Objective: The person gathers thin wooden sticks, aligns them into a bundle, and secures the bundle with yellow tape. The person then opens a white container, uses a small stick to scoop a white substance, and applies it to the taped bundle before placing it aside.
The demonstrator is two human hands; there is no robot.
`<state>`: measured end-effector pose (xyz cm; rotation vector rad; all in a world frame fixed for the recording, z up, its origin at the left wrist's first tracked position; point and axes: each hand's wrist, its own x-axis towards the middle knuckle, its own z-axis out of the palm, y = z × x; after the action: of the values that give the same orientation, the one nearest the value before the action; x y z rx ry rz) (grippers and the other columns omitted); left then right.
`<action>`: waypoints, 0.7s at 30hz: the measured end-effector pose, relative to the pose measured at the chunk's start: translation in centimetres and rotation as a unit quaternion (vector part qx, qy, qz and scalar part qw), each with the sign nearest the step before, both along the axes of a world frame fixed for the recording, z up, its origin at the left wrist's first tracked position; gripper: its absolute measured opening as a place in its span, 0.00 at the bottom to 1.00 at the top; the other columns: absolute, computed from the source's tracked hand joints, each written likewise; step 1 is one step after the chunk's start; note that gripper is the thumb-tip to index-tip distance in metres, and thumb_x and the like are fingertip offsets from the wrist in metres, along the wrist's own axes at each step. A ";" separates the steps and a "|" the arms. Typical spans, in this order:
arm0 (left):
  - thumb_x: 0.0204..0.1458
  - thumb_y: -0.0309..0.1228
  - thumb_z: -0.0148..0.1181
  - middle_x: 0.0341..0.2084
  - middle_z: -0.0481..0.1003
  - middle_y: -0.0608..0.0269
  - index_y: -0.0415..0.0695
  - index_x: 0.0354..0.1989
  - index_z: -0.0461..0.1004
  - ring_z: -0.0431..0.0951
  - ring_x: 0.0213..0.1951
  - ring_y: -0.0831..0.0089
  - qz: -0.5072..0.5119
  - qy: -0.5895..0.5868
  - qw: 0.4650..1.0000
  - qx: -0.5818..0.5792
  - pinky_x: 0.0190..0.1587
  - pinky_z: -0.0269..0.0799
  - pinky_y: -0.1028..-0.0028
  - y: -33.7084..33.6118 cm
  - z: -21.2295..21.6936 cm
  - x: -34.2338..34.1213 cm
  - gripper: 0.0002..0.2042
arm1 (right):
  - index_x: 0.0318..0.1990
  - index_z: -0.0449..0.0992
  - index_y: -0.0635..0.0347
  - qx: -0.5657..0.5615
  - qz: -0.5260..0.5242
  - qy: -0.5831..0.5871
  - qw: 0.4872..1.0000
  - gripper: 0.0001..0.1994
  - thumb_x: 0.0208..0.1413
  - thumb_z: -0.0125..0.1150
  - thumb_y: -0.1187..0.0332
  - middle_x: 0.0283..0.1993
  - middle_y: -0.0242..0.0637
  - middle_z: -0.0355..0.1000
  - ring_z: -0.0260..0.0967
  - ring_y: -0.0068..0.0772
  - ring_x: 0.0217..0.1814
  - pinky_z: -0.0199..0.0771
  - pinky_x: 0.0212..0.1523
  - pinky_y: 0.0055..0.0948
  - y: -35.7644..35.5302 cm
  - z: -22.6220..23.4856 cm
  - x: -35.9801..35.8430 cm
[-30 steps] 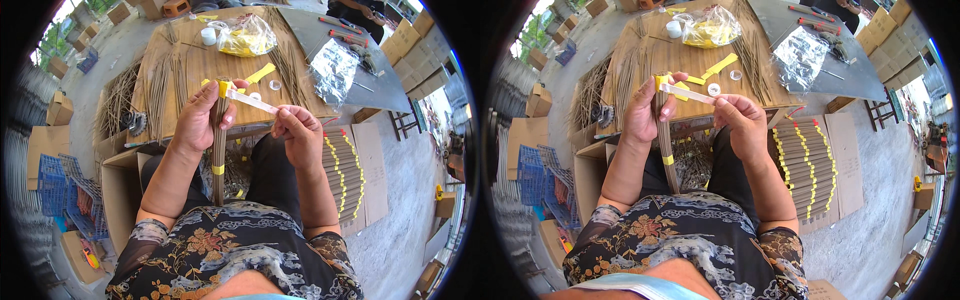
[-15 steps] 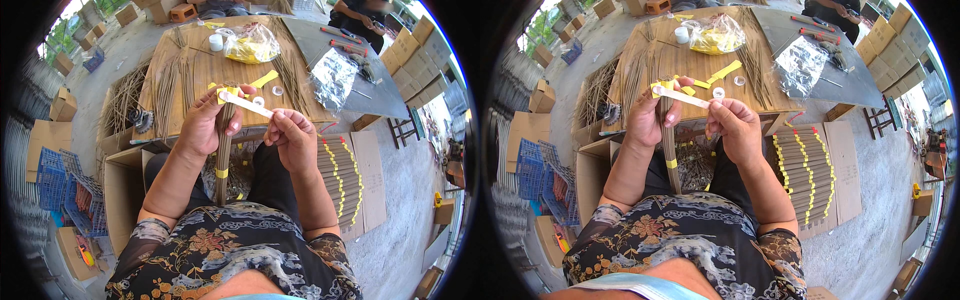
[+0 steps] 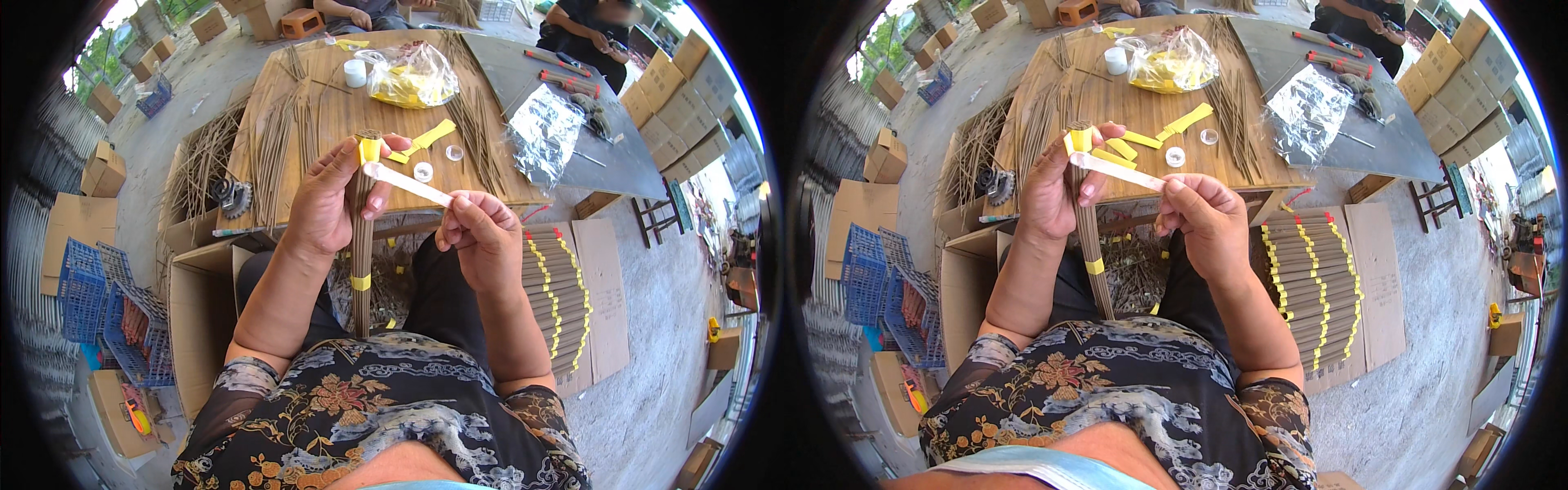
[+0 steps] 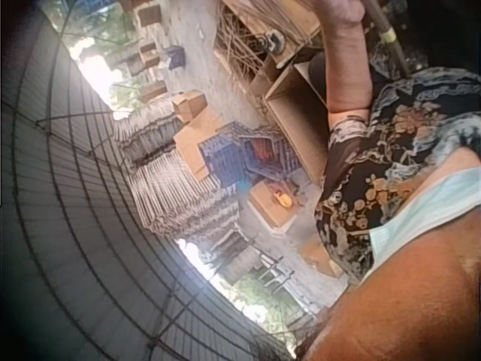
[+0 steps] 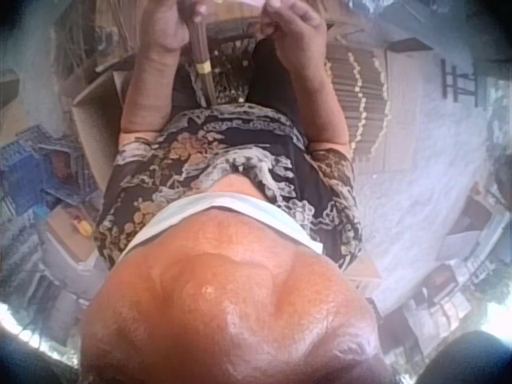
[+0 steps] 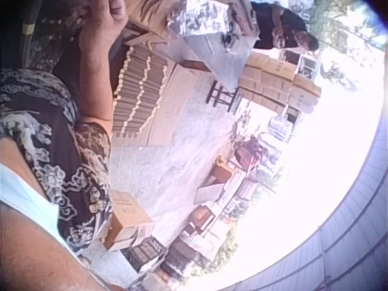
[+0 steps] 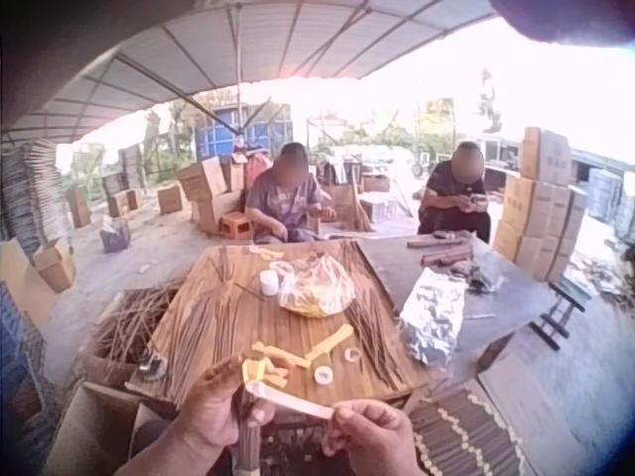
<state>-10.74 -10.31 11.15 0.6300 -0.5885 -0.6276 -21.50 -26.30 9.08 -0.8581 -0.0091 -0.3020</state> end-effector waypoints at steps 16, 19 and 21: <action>0.57 0.39 0.45 0.44 0.69 0.48 0.39 0.40 0.71 0.68 0.20 0.77 0.038 0.002 0.999 0.027 0.20 0.62 0.83 -0.3 0.0 0.4 0.15 | 0.38 0.73 0.71 -0.155 -0.104 -0.033 0.982 0.08 0.53 0.53 0.75 0.24 0.38 0.70 0.67 0.24 0.23 0.68 0.27 0.19 0.3 0.1 0.2; 0.57 0.38 0.45 0.42 0.69 0.48 0.39 0.39 0.72 0.68 0.20 0.77 0.060 0.008 0.997 0.039 0.20 0.62 0.83 -0.3 0.0 0.8 0.15 | 0.39 0.73 0.71 -0.199 -0.227 -0.079 0.950 0.08 0.52 0.53 0.77 0.25 0.39 0.70 0.67 0.23 0.24 0.68 0.27 0.19 -0.5 -0.8 1.2; 0.56 0.38 0.45 0.42 0.70 0.48 0.39 0.38 0.72 0.67 0.20 0.77 0.078 0.012 0.996 0.052 0.20 0.62 0.83 -0.1 -0.2 1.1 0.15 | 0.40 0.75 0.66 -0.339 -0.322 -0.074 0.881 0.08 0.53 0.55 0.75 0.31 0.34 0.70 0.65 0.19 0.31 0.66 0.32 0.15 -1.9 -1.9 2.2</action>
<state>-9.62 -10.40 10.91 0.7587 -0.4817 -0.5207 -19.32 -28.18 7.20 -1.5294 0.0318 -1.0335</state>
